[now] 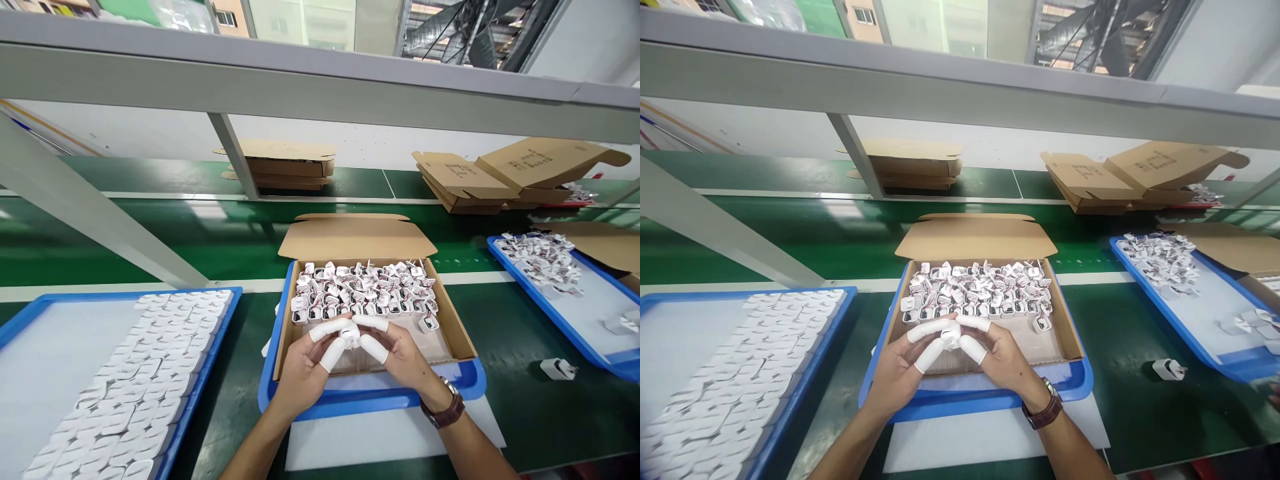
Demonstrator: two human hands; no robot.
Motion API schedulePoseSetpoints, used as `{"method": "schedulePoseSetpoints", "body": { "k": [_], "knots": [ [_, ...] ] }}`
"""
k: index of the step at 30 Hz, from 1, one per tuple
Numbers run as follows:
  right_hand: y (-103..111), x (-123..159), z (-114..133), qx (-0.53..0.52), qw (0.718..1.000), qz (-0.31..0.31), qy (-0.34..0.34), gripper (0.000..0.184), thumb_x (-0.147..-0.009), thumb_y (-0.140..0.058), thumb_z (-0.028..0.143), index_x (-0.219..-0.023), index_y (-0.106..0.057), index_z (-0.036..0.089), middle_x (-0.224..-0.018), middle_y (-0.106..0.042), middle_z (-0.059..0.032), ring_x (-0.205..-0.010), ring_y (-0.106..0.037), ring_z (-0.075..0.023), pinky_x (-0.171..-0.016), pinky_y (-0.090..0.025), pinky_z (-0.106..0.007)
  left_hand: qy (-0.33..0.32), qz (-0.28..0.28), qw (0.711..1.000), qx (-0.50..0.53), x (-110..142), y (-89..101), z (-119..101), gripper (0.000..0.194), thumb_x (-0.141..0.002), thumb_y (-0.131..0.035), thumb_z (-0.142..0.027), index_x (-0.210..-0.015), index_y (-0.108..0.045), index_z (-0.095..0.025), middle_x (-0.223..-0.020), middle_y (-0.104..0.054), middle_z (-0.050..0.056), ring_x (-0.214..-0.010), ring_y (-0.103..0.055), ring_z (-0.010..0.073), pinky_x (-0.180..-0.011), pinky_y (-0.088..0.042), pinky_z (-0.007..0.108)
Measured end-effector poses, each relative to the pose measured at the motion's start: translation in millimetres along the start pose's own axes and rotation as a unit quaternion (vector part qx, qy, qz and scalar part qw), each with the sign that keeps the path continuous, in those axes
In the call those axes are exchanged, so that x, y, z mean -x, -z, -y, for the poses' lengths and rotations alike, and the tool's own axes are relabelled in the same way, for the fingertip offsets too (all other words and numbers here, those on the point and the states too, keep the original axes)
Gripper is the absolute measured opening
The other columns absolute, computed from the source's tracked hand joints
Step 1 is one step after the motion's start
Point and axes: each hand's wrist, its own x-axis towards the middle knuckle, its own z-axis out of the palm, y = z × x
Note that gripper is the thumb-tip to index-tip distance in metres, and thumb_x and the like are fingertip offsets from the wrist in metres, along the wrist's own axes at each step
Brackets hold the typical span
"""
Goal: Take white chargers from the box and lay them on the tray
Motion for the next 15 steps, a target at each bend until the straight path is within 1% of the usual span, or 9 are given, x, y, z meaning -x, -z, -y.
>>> {"method": "schedulePoseSetpoints", "body": {
  "k": [4, 7, 10, 15],
  "knots": [
    [-2, -2, -3, -0.039, 0.999, -0.017, -0.01, 0.031, -0.088, -0.076, 0.03, -0.119, -0.071, 0.03, -0.123, -0.076, -0.0041, -0.113, -0.073, -0.0229, -0.103, -0.057, -0.04, -0.027, 0.013, 0.999, -0.022, -1, 2.7, 10, 0.028, -0.094, -0.067, -0.025, -0.121, -0.073, -0.024, -0.132, -0.072, 0.006, -0.123, -0.067, 0.0251, -0.104, -0.057, 0.034],
    [-2, -3, -4, -0.048, 0.998, -0.027, -0.018, 0.031, -0.084, -0.079, 0.029, -0.115, -0.072, 0.028, -0.119, -0.077, -0.0041, -0.109, -0.074, -0.0228, -0.101, -0.059, -0.039, -0.042, 0.02, 0.998, -0.043, -1, 3.9, 13, 0.029, -0.095, -0.066, -0.024, -0.124, -0.073, -0.025, -0.133, -0.071, 0.005, -0.124, -0.067, 0.0248, -0.105, -0.057, 0.034],
    [-2, -3, -4, -0.041, 0.998, -0.032, -0.018, 0.03, -0.084, -0.079, 0.029, -0.113, -0.073, 0.027, -0.117, -0.077, -0.0046, -0.109, -0.075, -0.0225, -0.101, -0.059, -0.039, -0.054, 0.032, 0.996, -0.066, -1, 3.5, 12, 0.031, -0.095, -0.066, -0.023, -0.125, -0.072, -0.025, -0.135, -0.07, 0.006, -0.125, -0.066, 0.0254, -0.106, -0.057, 0.035],
    [-2, -3, 0, -0.033, 0.999, -0.032, -0.02, 0.031, -0.084, -0.078, 0.029, -0.115, -0.072, 0.025, -0.117, -0.077, -0.0062, -0.11, -0.074, -0.0228, -0.101, -0.059, -0.039, -0.064, 0.037, 0.994, -0.084, -1, 1.0, 4, 0.029, -0.094, -0.066, -0.021, -0.121, -0.074, -0.025, -0.132, -0.072, 0.006, -0.123, -0.067, 0.0262, -0.103, -0.059, 0.036]
  ]
}}
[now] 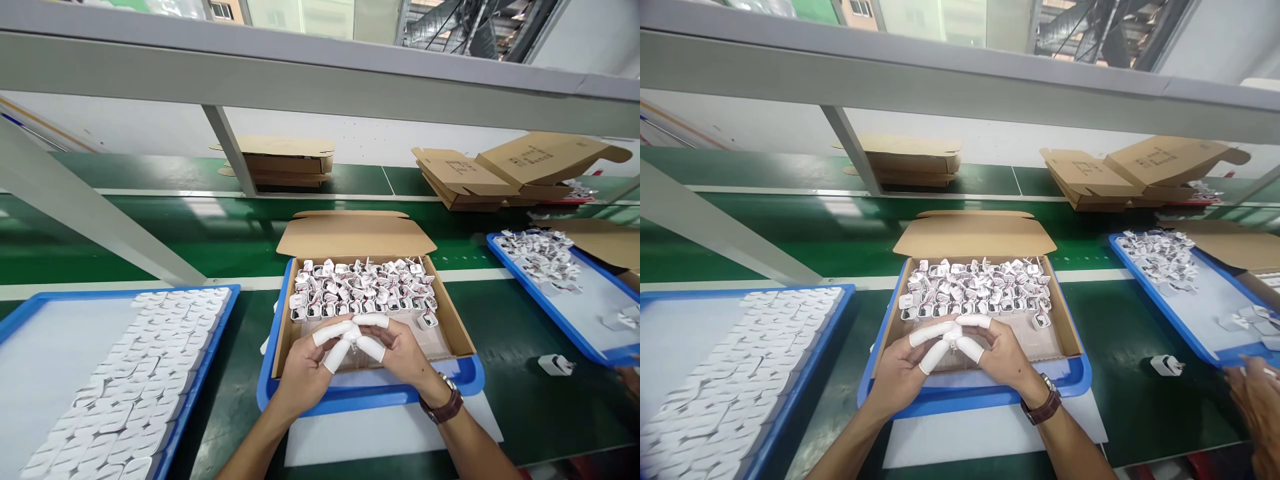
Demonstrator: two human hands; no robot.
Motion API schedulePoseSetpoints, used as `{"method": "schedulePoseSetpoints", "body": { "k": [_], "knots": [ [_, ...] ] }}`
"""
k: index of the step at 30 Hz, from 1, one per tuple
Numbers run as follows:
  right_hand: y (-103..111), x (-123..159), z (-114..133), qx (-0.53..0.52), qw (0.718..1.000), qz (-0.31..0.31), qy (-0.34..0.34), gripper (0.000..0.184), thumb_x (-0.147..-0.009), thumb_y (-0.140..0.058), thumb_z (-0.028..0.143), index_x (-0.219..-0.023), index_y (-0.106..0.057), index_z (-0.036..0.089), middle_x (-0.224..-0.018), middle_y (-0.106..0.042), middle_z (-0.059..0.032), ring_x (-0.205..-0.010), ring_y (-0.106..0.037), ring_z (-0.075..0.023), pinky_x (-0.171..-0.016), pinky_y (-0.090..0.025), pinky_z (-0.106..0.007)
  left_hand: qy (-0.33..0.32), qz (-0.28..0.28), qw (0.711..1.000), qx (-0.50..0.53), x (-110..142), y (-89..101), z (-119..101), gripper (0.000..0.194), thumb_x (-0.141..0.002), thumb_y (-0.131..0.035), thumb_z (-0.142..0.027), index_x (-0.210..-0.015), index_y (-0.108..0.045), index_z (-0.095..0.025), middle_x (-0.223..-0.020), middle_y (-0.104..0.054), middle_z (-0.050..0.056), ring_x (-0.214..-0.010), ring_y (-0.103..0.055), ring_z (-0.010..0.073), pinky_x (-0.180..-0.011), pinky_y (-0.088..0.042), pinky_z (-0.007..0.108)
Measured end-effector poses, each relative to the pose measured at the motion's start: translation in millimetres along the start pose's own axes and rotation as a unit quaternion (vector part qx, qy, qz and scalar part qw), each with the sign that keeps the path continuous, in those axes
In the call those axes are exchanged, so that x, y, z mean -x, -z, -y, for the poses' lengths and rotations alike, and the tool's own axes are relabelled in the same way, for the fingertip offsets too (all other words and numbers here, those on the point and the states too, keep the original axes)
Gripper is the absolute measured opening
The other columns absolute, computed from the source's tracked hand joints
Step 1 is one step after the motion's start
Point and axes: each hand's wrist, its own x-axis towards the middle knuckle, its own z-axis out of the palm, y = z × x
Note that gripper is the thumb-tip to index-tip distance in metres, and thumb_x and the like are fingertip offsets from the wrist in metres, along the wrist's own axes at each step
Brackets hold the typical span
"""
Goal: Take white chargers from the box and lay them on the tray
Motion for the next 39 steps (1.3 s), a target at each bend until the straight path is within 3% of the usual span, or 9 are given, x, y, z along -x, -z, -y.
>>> {"method": "schedulePoseSetpoints", "body": {
  "k": [8, 16, 22, 28, 39],
  "knots": [
    [3, 0, -2, -0.002, 1.0, 0.017, -0.001, 0.029, -0.084, -0.079, 0.033, -0.111, -0.072, 0.023, -0.117, -0.076, -0.0064, -0.111, -0.073, -0.0235, -0.104, -0.057, -0.041, -0.005, -0.003, 1.0, -0.021, -1, -1.1, -1, 0.026, -0.094, -0.065, -0.018, -0.116, -0.076, -0.027, -0.136, -0.069, 0.004, -0.122, -0.068, 0.0246, -0.105, -0.058, 0.038],
    [2, 3, 8, 0.082, 0.996, 0.022, 0.025, 0.021, -0.09, -0.072, 0.03, -0.11, -0.071, 0.024, -0.11, -0.074, -0.0063, -0.106, -0.072, -0.0226, -0.096, -0.059, -0.039, -0.01, 0.018, 0.999, -0.048, 0, 1.3, -6, 0.028, -0.094, -0.064, -0.018, -0.119, -0.075, -0.026, -0.138, -0.068, 0.005, -0.124, -0.067, 0.0251, -0.107, -0.056, 0.04],
    [2, 1, 3, -0.018, 0.999, 0.028, 0.004, 0.025, -0.084, -0.079, 0.032, -0.107, -0.072, 0.025, -0.114, -0.074, -0.0051, -0.112, -0.071, -0.0225, -0.104, -0.057, -0.039, -0.004, 0.009, 0.999, -0.041, 1, 0.8, -6, 0.027, -0.093, -0.066, -0.017, -0.116, -0.076, -0.026, -0.131, -0.072, 0.005, -0.123, -0.067, 0.025, -0.107, -0.056, 0.04],
    [1, 2, 3, 0.008, 0.999, 0.028, 0.012, 0.026, -0.086, -0.077, 0.033, -0.111, -0.071, 0.025, -0.114, -0.073, -0.0059, -0.112, -0.071, -0.0233, -0.103, -0.057, -0.039, -0.005, 0.027, 0.998, -0.048, -1, 1.4, -11, 0.026, -0.094, -0.064, -0.018, -0.117, -0.075, -0.024, -0.134, -0.07, 0.007, -0.126, -0.065, 0.0267, -0.107, -0.056, 0.041],
    [1, 3, 5, 0.077, 0.995, 0.051, 0.029, 0.03, -0.094, -0.067, 0.025, -0.123, -0.067, 0.026, -0.127, -0.07, -0.0069, -0.121, -0.067, -0.0237, -0.109, -0.053, -0.043, 0.037, -0.024, 0.998, -0.052, 5, -5.9, 5, 0.028, -0.094, -0.065, -0.027, -0.12, -0.07, -0.021, -0.125, -0.075, 0.008, -0.115, -0.072, 0.0272, -0.101, -0.06, 0.038]
  ]
}}
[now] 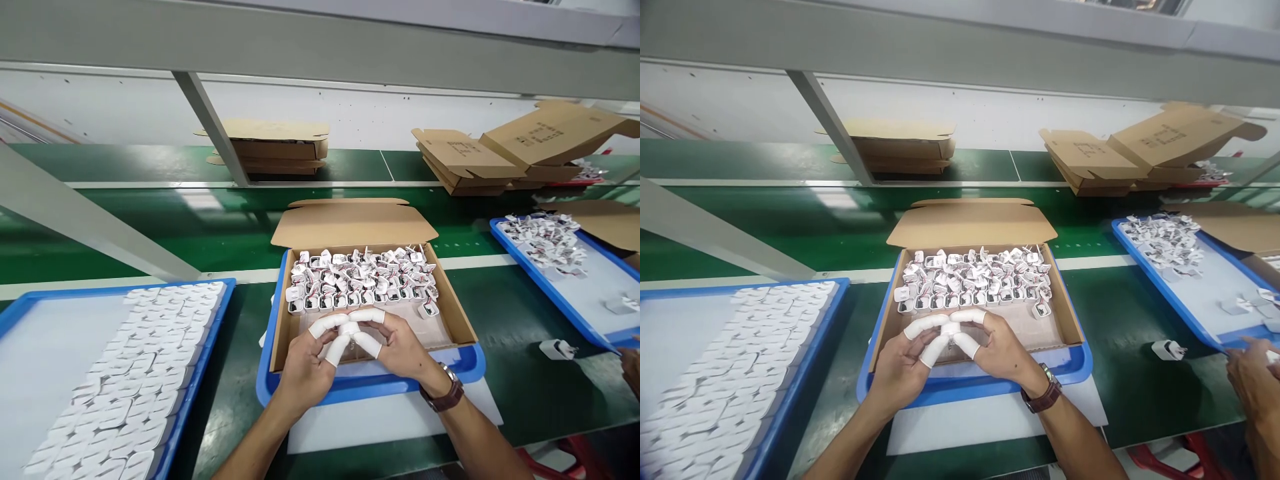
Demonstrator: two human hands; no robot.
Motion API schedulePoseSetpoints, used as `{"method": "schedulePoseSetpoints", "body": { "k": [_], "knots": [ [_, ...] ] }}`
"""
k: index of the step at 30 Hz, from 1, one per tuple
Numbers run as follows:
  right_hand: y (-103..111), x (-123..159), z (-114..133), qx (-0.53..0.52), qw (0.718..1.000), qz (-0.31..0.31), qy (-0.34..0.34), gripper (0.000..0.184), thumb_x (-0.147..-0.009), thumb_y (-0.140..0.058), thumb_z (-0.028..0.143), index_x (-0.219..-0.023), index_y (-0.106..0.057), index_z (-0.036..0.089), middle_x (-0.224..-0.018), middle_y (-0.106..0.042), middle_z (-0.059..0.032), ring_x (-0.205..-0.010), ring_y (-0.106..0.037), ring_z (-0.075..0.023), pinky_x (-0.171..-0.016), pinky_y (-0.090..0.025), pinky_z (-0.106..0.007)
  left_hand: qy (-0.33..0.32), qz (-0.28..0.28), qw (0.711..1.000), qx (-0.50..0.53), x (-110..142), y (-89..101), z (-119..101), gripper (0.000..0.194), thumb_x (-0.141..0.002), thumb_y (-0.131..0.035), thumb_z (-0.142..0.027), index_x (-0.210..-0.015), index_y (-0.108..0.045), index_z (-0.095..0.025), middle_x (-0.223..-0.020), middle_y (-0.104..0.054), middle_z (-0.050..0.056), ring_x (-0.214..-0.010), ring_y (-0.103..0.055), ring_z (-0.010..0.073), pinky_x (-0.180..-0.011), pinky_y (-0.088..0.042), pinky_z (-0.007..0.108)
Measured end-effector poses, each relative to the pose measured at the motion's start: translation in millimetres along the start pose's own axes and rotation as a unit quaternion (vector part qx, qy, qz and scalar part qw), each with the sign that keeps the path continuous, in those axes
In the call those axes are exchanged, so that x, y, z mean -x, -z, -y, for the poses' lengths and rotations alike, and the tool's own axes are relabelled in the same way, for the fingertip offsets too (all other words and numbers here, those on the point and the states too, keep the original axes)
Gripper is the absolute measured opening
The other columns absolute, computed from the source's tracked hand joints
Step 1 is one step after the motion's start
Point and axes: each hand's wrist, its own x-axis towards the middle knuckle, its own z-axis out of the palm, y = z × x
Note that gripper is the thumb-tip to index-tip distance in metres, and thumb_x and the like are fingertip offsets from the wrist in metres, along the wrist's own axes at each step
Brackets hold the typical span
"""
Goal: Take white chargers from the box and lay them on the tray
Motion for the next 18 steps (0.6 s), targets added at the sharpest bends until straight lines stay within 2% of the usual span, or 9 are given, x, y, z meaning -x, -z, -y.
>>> {"method": "schedulePoseSetpoints", "body": {
  "k": [3, 7, 12, 18],
  "knots": [
    [-0.8, -1.0, -0.8, -0.009, 1.0, -0.016, 0.002, 0.031, -0.092, -0.07, 0.026, -0.123, -0.067, 0.024, -0.126, -0.072, -0.0073, -0.118, -0.069, -0.0232, -0.108, -0.055, -0.041, 0.023, -0.007, 1.0, 0.014, -0.6, 1.2, 2.9, 0.028, -0.092, -0.068, -0.029, -0.118, -0.069, -0.02, -0.122, -0.076, 0.009, -0.112, -0.073, 0.0275, -0.1, -0.061, 0.038],
    [-3.6, -2.1, -2.3, -0.044, 0.999, -0.029, -0.012, 0.044, -0.088, -0.074, 0.028, -0.131, -0.064, 0.024, -0.128, -0.072, -0.0084, -0.117, -0.07, -0.0229, -0.108, -0.055, -0.042, 0.038, -0.002, 0.998, 0.057, -0.9, 3.1, 6.7, 0.035, -0.089, -0.072, -0.03, -0.121, -0.067, -0.019, -0.123, -0.075, 0.011, -0.112, -0.073, 0.0277, -0.1, -0.061, 0.039],
    [-3.2, -1.1, -4.5, -0.052, 0.998, -0.03, -0.027, 0.05, -0.088, -0.075, 0.034, -0.136, -0.062, 0.026, -0.136, -0.068, -0.009, -0.123, -0.067, -0.0249, -0.111, -0.053, -0.045, 0.07, -0.031, 0.994, 0.079, 1.7, 0.2, 1.0, 0.041, -0.088, -0.072, -0.035, -0.125, -0.065, -0.02, -0.127, -0.074, 0.011, -0.119, -0.07, 0.0293, -0.1, -0.061, 0.04],
    [-1.4, -0.2, -5.3, -0.072, 0.997, -0.017, -0.02, 0.052, -0.088, -0.075, 0.038, -0.137, -0.061, 0.027, -0.14, -0.065, -0.0096, -0.125, -0.066, -0.0265, -0.112, -0.052, -0.048, 0.051, -0.021, 0.995, 0.083, 0.4, 3.0, 3.9, 0.043, -0.089, -0.072, -0.036, -0.127, -0.064, -0.02, -0.131, -0.072, 0.012, -0.124, -0.066, 0.0298, -0.102, -0.06, 0.041]
  ]
}}
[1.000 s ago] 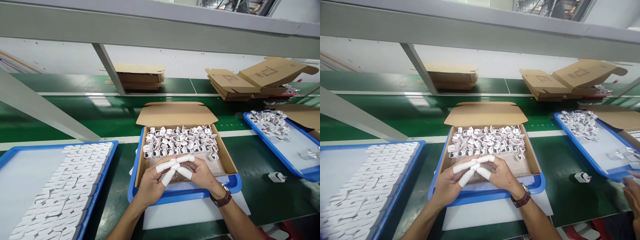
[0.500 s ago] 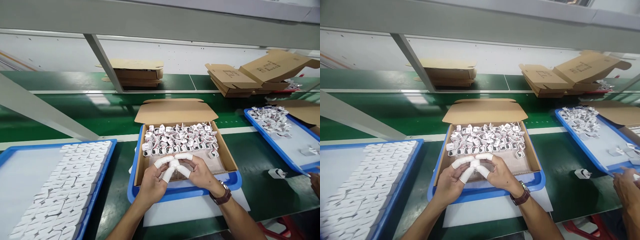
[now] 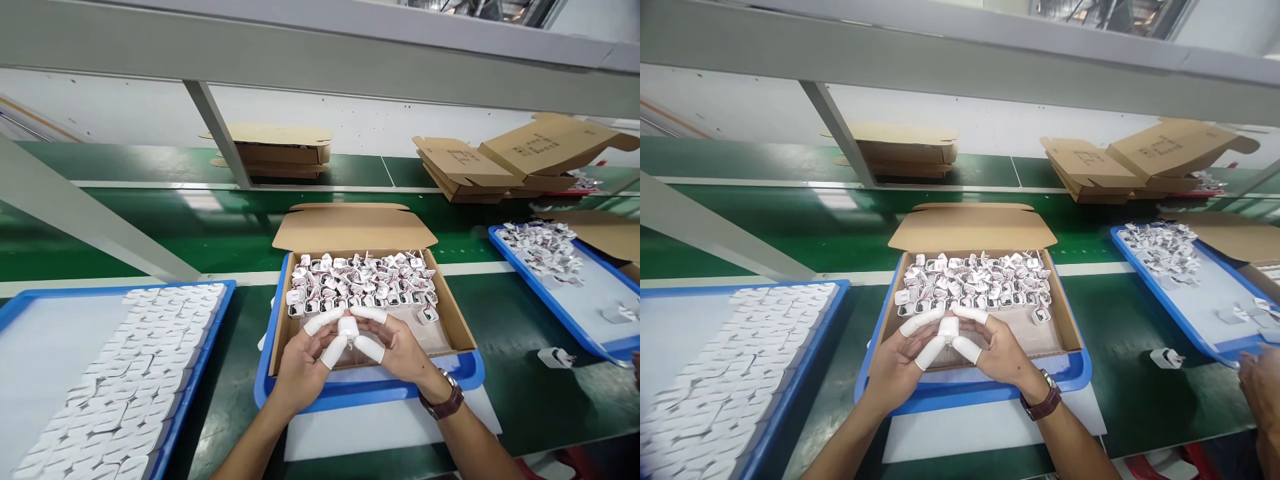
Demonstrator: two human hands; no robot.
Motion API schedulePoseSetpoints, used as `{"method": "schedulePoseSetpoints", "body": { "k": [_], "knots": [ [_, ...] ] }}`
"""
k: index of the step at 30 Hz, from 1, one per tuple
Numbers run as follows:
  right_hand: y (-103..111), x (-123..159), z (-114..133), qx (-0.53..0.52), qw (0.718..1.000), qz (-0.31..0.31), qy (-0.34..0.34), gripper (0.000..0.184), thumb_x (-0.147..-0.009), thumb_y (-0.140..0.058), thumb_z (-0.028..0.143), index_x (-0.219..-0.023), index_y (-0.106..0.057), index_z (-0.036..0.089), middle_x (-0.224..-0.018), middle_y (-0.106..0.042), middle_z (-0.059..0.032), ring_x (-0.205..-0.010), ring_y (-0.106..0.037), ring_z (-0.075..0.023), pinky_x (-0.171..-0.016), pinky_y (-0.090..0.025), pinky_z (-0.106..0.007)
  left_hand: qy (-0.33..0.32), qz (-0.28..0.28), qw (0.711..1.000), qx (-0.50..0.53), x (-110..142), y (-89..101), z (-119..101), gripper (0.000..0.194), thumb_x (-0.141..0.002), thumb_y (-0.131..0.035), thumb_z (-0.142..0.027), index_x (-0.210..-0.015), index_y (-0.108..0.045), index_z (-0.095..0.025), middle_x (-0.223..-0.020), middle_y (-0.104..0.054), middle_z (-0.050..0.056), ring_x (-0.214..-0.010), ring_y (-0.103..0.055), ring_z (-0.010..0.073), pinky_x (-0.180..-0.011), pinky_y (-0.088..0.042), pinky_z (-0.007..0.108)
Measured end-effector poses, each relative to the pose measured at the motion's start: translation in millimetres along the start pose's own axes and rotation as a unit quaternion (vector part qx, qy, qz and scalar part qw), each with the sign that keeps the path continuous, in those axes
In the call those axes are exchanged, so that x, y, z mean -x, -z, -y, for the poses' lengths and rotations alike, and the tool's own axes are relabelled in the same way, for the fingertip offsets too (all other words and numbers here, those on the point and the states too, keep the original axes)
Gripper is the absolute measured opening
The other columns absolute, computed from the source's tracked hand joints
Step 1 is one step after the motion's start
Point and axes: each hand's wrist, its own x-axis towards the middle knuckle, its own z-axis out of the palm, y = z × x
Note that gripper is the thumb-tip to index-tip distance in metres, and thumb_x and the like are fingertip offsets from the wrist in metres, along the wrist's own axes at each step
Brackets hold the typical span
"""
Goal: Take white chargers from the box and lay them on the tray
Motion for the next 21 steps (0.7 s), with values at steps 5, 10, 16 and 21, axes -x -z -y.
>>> {"method": "schedulePoseSetpoints", "body": {
  "k": [5, 10, 16, 21],
  "knots": [
    [0, 0, 2, -0.006, 1.0, 0.0, 0.0, 0.045, -0.089, -0.075, 0.035, -0.132, -0.064, 0.027, -0.138, -0.067, -0.0084, -0.125, -0.066, -0.0252, -0.111, -0.052, -0.045, -0.014, 0.012, 1.0, 0.008, -2, 3.8, 3, 0.042, -0.09, -0.071, -0.033, -0.13, -0.064, -0.019, -0.133, -0.071, 0.012, -0.125, -0.066, 0.0299, -0.104, -0.058, 0.042],
    [0, -1, 0, -0.01, 1.0, -0.001, -0.006, 0.044, -0.088, -0.075, 0.035, -0.13, -0.064, 0.027, -0.138, -0.067, -0.0083, -0.125, -0.066, -0.0248, -0.112, -0.051, -0.045, -0.019, 0.012, 0.999, 0.022, -1, 3.7, 4, 0.04, -0.09, -0.072, -0.029, -0.129, -0.065, -0.021, -0.131, -0.072, 0.01, -0.124, -0.067, 0.0296, -0.102, -0.06, 0.041],
    [1, -1, 1, 0.032, 0.999, -0.001, 0.003, 0.038, -0.09, -0.072, 0.025, -0.128, -0.065, 0.027, -0.132, -0.069, -0.0066, -0.123, -0.066, -0.0229, -0.111, -0.051, -0.042, -0.007, 0.024, 0.999, 0.02, -3, 2.1, -3, 0.035, -0.091, -0.071, -0.024, -0.125, -0.068, -0.021, -0.129, -0.074, 0.008, -0.122, -0.068, 0.027, -0.105, -0.058, 0.039],
    [1, -1, 6, 0.071, 0.997, 0.01, 0.025, 0.031, -0.09, -0.068, 0.017, -0.12, -0.068, 0.026, -0.123, -0.069, -0.0057, -0.118, -0.066, -0.0218, -0.107, -0.053, -0.04, -0.029, 0.047, 0.998, -0.004, -4, 1.2, -11, 0.034, -0.092, -0.068, -0.019, -0.126, -0.069, -0.022, -0.131, -0.072, 0.006, -0.122, -0.068, 0.0248, -0.105, -0.058, 0.036]
  ]
}}
